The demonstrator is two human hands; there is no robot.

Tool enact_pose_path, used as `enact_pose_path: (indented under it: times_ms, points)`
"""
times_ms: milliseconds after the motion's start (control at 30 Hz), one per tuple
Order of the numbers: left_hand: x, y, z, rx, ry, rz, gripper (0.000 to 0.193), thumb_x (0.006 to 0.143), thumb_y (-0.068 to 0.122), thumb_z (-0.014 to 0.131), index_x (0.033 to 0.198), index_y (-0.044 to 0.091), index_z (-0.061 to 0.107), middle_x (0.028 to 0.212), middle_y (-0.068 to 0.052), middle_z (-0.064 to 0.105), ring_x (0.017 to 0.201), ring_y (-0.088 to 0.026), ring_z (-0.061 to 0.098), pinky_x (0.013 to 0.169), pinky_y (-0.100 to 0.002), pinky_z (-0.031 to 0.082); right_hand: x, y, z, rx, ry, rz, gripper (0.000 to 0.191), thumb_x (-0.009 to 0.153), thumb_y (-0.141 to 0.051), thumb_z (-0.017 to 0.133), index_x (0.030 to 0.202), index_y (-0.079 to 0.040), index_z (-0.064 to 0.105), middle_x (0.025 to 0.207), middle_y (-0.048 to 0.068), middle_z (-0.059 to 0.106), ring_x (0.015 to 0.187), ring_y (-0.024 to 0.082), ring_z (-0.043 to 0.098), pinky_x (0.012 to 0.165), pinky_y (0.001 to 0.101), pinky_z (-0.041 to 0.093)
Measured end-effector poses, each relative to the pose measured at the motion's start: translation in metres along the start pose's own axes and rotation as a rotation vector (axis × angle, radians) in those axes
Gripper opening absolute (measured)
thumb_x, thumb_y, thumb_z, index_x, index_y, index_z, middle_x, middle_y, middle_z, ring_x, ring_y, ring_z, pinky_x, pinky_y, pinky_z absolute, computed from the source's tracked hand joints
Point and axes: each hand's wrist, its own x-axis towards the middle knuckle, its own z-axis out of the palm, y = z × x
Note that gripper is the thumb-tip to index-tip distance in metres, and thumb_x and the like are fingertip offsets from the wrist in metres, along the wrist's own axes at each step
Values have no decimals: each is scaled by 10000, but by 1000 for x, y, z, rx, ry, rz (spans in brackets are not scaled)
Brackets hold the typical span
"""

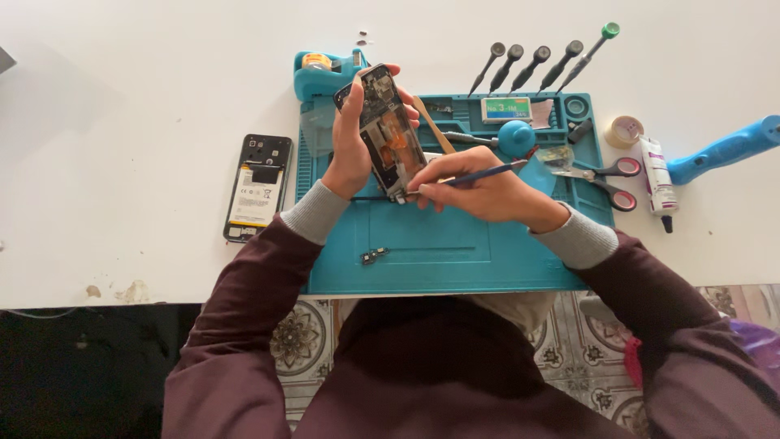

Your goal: The person cleans the interior of a disassembled smartphone using a toothbrush. They hold the phone in one hand and brush various internal surfaces and crevices with the other hand.

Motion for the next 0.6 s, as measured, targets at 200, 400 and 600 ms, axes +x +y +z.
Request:
enact_pose_path:
  times_ms: [200, 400, 600]
  points:
    - [2, -1, 0, 5, -3, 18, 675, 1080, 602, 411, 1409, 19, 500, 1073, -108, 675, 986, -200, 718, 899, -371, 636, 2, -2, 0, -87, -53, -10, 185, 989, -77, 663, 1139, -23, 757, 1025, 91, 764, 873, 139, 722, 732, 271, 604]
    - [2, -3, -2, -3, -14, 10, 679, 1073, 611, 408, 1404, 26, 497, 1075, -102, 675, 995, -198, 721, 907, -373, 642, 6, -12, 5, -285, -190, 98, 267, 963, -128, 597, 1175, -51, 741, 1016, 105, 781, 892, 177, 761, 793, 296, 615]
    - [3, -8, -6, -44, 17, -38, 706, 1058, 633, 414, 1409, 28, 508, 1079, -106, 673, 995, -205, 718, 910, -376, 640, 1, -15, -14, -185, -6, -374, 324, 1100, -150, 404, 1170, 10, 676, 1105, 176, 703, 1048, 247, 674, 957, 350, 539]
